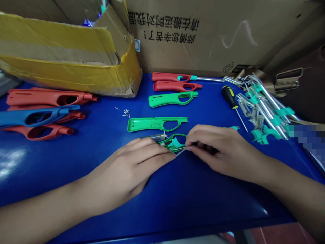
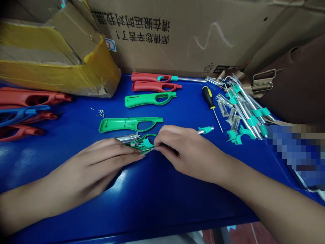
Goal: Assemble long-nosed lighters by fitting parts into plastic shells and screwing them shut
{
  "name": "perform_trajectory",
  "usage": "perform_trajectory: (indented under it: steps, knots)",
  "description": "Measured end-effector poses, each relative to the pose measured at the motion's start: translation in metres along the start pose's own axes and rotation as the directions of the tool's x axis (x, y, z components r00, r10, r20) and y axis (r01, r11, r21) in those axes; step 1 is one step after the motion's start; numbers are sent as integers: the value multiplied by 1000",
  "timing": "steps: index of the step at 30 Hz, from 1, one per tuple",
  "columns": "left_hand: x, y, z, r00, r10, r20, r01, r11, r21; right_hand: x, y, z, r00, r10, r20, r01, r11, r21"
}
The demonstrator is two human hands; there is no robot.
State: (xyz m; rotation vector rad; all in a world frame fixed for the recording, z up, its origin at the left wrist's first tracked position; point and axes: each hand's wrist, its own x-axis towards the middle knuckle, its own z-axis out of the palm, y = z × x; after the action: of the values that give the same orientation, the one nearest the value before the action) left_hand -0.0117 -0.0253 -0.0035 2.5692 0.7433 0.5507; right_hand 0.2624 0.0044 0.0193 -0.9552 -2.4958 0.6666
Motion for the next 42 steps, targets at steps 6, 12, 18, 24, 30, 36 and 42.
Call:
perform_trajectory:
  steps: [6, 12, 18, 24, 30, 36, 42]
  knots:
    - [3, 1, 0, 1000, 4, -1, -4, 1000, 9, -8, 1, -3, 995, -78, 61, 87, 985, -152]
    - [4, 0, 0, 999, 40, 7, -40, 998, 38, -11, 2, -3, 991, -110, 76, 127, 953, -274]
    - [4, 1, -2, 998, 44, 51, -48, 996, 73, -12, 2, -5, 989, -132, 73, 147, 948, -281]
    - [4, 2, -4, 994, 67, 88, -78, 989, 122, -10, -2, -4, 986, -103, 130, 144, 919, -366]
    - [4, 2, -7, 994, 106, 10, -106, 985, 137, -9, -2, -5, 992, -119, 45, 127, 945, -302]
    - [5, 4, -8, 995, 97, 27, -100, 981, 166, -9, -7, -7, 989, -110, 97, 134, 946, -295]
    - [6, 5, -14, 989, 39, -139, -21, 992, 128, -8, -8, -6, 989, -82, 125, 118, 941, -316]
